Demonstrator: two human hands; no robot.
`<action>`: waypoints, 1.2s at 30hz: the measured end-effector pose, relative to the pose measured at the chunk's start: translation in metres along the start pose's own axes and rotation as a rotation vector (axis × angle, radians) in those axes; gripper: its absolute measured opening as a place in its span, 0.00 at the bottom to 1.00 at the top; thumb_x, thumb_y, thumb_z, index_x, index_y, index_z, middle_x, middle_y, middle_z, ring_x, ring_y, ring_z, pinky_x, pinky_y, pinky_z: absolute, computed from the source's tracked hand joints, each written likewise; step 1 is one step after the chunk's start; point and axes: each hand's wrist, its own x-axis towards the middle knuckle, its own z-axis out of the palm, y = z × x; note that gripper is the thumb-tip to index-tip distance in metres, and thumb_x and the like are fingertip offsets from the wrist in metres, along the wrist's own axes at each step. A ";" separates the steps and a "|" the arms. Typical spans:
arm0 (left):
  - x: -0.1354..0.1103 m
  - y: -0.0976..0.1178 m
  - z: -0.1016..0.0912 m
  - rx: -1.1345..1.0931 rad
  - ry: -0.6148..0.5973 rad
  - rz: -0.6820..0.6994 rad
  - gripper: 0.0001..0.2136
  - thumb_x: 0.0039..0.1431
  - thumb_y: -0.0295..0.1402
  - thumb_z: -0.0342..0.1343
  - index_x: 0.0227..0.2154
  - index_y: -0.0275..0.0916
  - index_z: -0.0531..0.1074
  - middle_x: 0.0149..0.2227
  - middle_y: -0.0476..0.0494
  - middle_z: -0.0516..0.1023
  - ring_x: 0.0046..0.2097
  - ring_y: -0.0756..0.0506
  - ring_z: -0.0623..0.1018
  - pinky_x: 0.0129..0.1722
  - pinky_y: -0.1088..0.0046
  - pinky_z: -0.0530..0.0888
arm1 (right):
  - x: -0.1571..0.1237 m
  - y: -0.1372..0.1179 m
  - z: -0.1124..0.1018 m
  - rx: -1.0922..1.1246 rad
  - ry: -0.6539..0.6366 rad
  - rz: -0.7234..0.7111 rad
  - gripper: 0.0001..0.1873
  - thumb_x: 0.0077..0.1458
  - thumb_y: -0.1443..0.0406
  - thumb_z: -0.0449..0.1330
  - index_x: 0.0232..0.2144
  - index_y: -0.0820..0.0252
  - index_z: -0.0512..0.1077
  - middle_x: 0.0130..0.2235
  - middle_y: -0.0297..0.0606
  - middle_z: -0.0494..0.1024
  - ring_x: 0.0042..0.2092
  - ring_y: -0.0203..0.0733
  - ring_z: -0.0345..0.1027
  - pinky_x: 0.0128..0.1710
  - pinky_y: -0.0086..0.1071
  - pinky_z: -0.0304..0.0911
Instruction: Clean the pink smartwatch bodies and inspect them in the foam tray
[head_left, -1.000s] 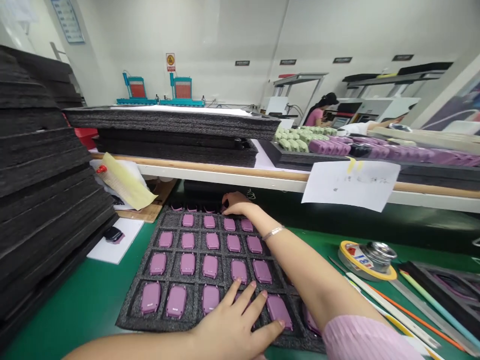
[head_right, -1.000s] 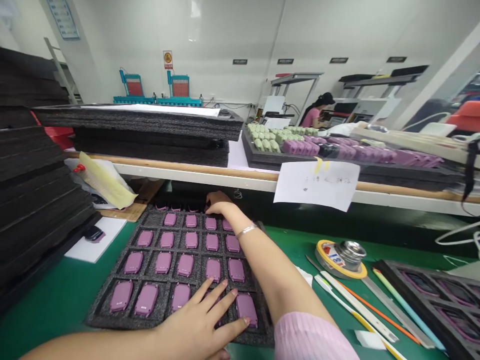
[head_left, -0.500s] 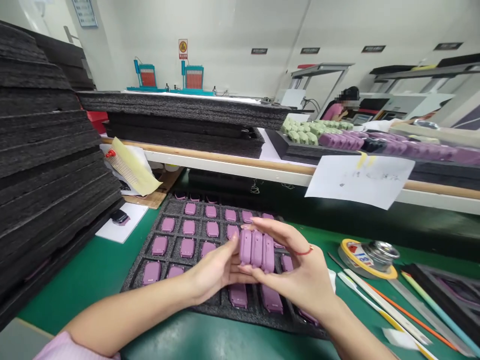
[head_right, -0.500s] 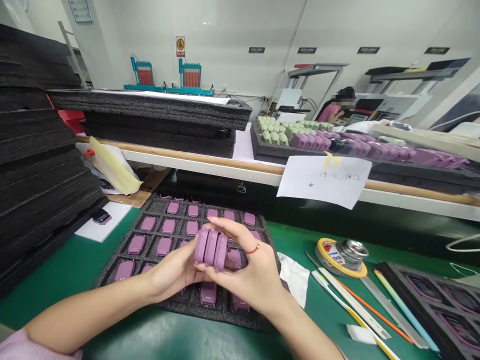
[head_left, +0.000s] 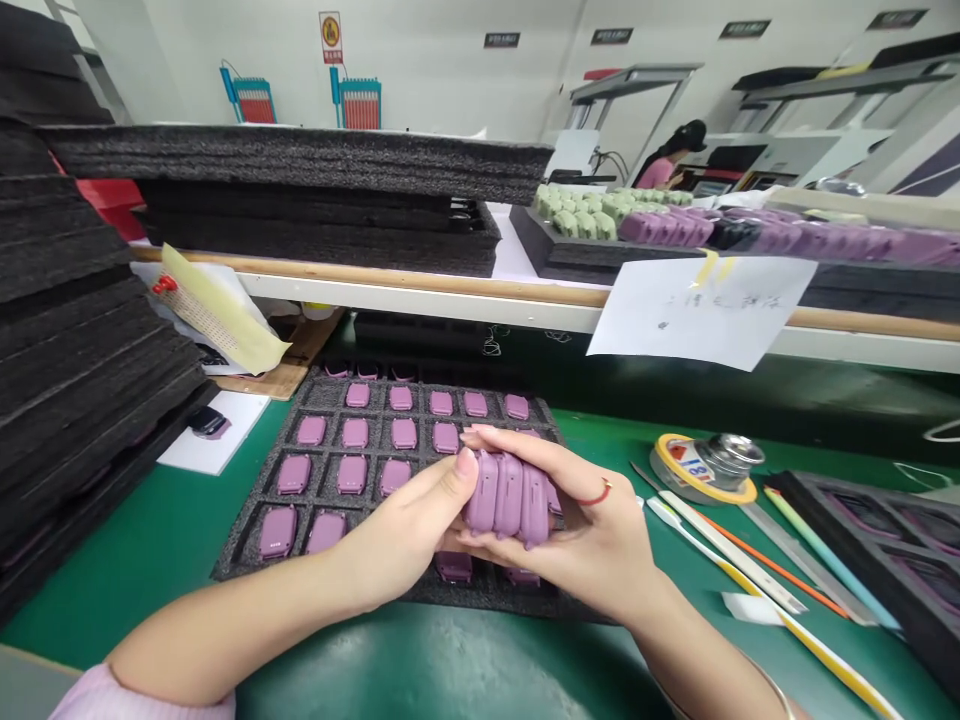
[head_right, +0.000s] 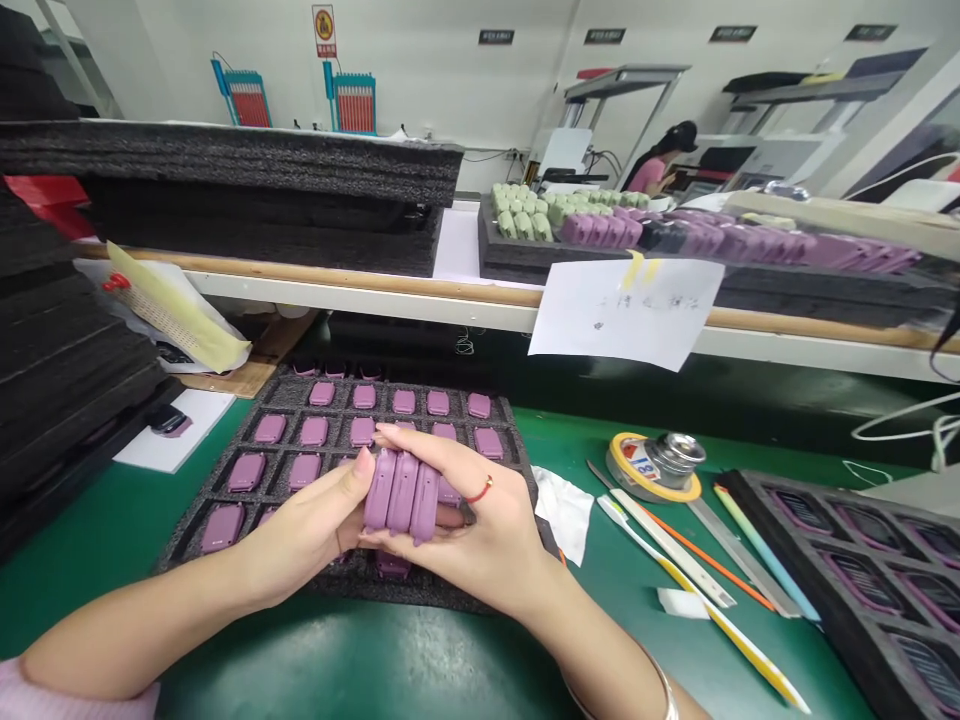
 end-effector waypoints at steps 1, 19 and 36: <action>0.000 0.001 -0.002 0.020 -0.003 0.006 0.32 0.60 0.58 0.56 0.53 0.33 0.72 0.45 0.36 0.82 0.49 0.39 0.80 0.51 0.61 0.75 | 0.000 0.000 0.000 -0.004 0.000 -0.006 0.38 0.47 0.64 0.75 0.60 0.51 0.69 0.53 0.40 0.81 0.50 0.48 0.80 0.53 0.40 0.77; 0.001 0.012 -0.018 0.080 -0.115 -0.050 0.21 0.49 0.23 0.69 0.47 0.34 0.74 0.48 0.35 0.82 0.51 0.38 0.82 0.54 0.60 0.78 | -0.001 0.004 0.000 0.067 -0.014 0.056 0.36 0.45 0.68 0.74 0.56 0.47 0.72 0.53 0.33 0.82 0.51 0.46 0.79 0.53 0.36 0.76; 0.000 0.015 -0.020 0.042 -0.169 -0.075 0.19 0.50 0.22 0.68 0.46 0.35 0.74 0.41 0.42 0.84 0.44 0.44 0.85 0.52 0.61 0.78 | -0.002 -0.001 0.002 0.093 -0.011 -0.001 0.54 0.48 0.65 0.75 0.70 0.47 0.52 0.58 0.40 0.78 0.55 0.51 0.77 0.55 0.43 0.77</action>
